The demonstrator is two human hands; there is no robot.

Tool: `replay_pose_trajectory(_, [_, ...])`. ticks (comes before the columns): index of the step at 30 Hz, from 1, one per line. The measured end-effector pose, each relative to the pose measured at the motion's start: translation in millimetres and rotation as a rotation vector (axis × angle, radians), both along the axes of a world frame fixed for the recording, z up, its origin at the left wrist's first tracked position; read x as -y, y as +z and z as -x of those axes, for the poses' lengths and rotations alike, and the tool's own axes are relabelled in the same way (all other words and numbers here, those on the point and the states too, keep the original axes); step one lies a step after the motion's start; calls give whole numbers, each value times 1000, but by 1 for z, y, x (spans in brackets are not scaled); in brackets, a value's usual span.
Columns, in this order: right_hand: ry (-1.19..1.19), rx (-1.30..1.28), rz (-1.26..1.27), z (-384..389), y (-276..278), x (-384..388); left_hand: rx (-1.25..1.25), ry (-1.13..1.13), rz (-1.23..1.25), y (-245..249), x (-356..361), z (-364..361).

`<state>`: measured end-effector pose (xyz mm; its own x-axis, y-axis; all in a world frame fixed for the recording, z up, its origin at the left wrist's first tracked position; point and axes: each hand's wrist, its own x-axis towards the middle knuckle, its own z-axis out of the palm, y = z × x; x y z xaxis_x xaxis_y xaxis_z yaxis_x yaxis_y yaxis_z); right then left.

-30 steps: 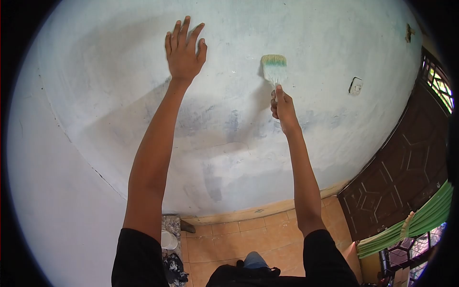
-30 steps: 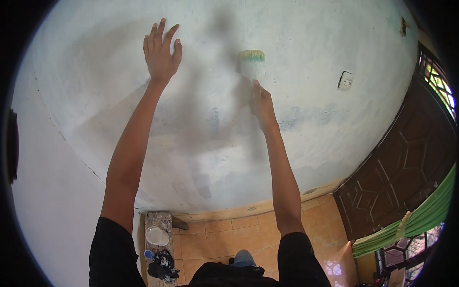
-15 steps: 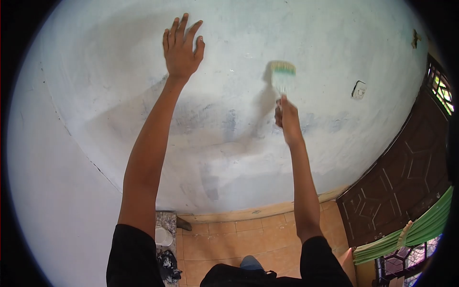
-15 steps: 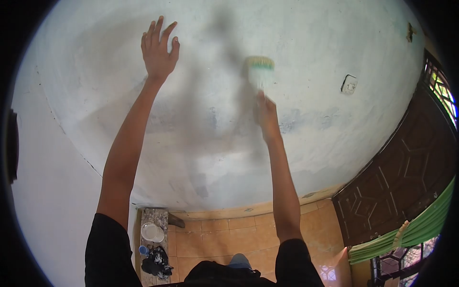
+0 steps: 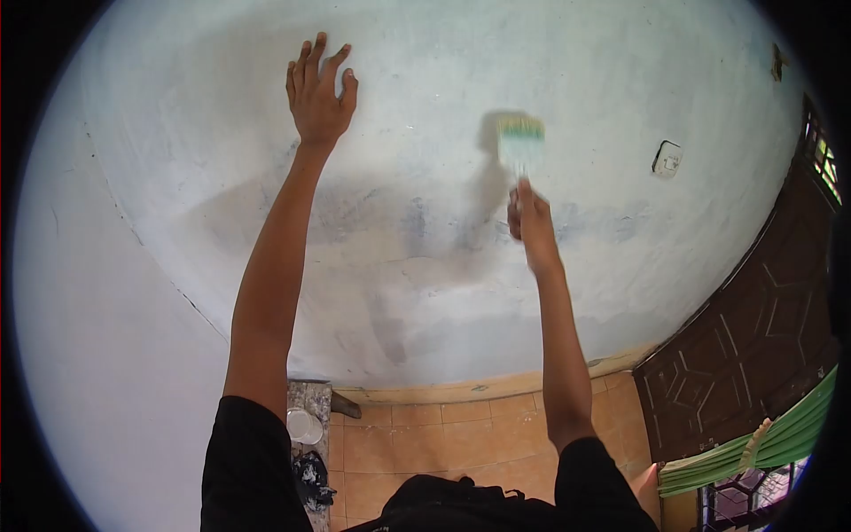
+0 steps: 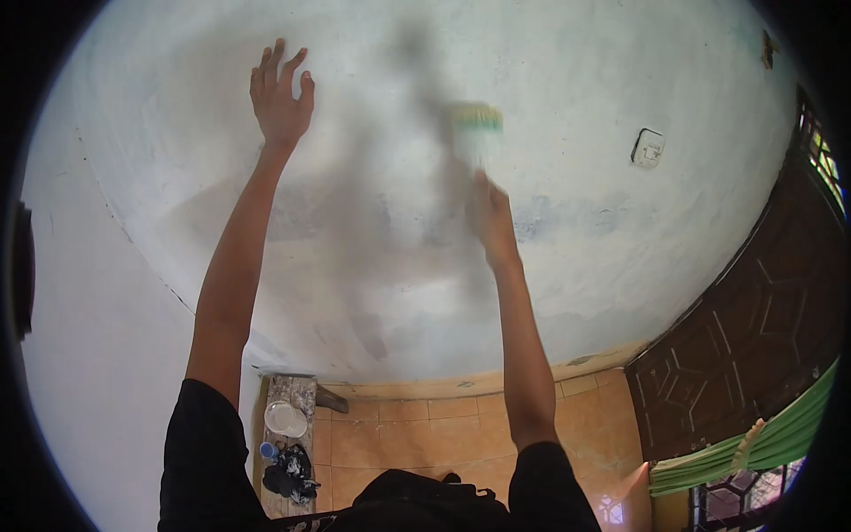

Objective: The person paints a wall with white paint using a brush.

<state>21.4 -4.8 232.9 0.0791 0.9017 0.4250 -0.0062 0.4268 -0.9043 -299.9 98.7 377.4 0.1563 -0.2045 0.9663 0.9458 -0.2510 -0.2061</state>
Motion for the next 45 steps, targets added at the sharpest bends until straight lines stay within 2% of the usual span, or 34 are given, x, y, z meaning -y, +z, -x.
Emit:
replay_pose_trajectory(2, [-25, 62, -94, -4, 21, -20, 13, 6, -3, 1, -1, -4])
replay_pose_trajectory(4, [-92, 140, -159, -5, 10, -51, 52, -5, -14, 1, -1, -10])
replay_pose_trajectory(6, [-139, 242, -237, -16, -50, -87, 77, -6, -28, 3, -2, -14])
replay_pose_trajectory(8, [-120, 223, -146, -17, -90, -81, 87, 5, -25, 0, -2, -15])
replay_pose_trajectory(10, [-44, 94, 71, -11, -121, -46, 72, 8, -30, -2, 0, -17])
replay_pose_trajectory(12, [34, -3, 213, -6, -108, -8, 65, 11, -31, -3, 2, -17])
replay_pose_trajectory(15, [52, -9, 85, -1, -53, 1, 70, 16, -30, -2, 3, -17])
replay_pose_trajectory(16, [90, -19, 120, 1, -20, 1, 70, 14, -23, -2, 3, -17])
replay_pose_trajectory(19, [210, -33, -59, 8, 37, -14, 63, 8, -8, -3, 4, -18])
replay_pose_trajectory(23, [209, -15, 49, 7, -17, -52, 74, 32, 8, -3, 4, -17])
replay_pose_trajectory(25, [276, -51, 193, 1, -52, -40, 87, 22, -18, -3, 1, -17])
replay_pose_trajectory(28, [237, -47, 209, 6, -90, -13, 78, 13, -25, -6, 2, -15])
replay_pose_trajectory(31, [255, -63, 148, 3, -61, -7, 91, 25, -35, -1, 0, -16])
replay_pose_trajectory(33, [172, -71, 83, 8, -12, -12, 82, 23, -33, -2, 0, -16])
replay_pose_trajectory(34, [210, -68, 34, 7, 12, -16, 79, 12, -36, -2, 1, -16])
replay_pose_trajectory(37, [147, 0, -51, 11, 28, -45, 71, -13, -54, -2, 0, -16])
replay_pose_trajectory(40, [155, 10, 30, 8, -22, -49, 67, -30, -75, -1, -3, -15])
replay_pose_trajectory(43, [172, 10, 135, 2, -97, -31, 68, -19, -73, -3, -3, -15])
replay_pose_trajectory(45, [153, 26, 144, 1, -110, -19, 65, -9, -70, -5, -2, -14])
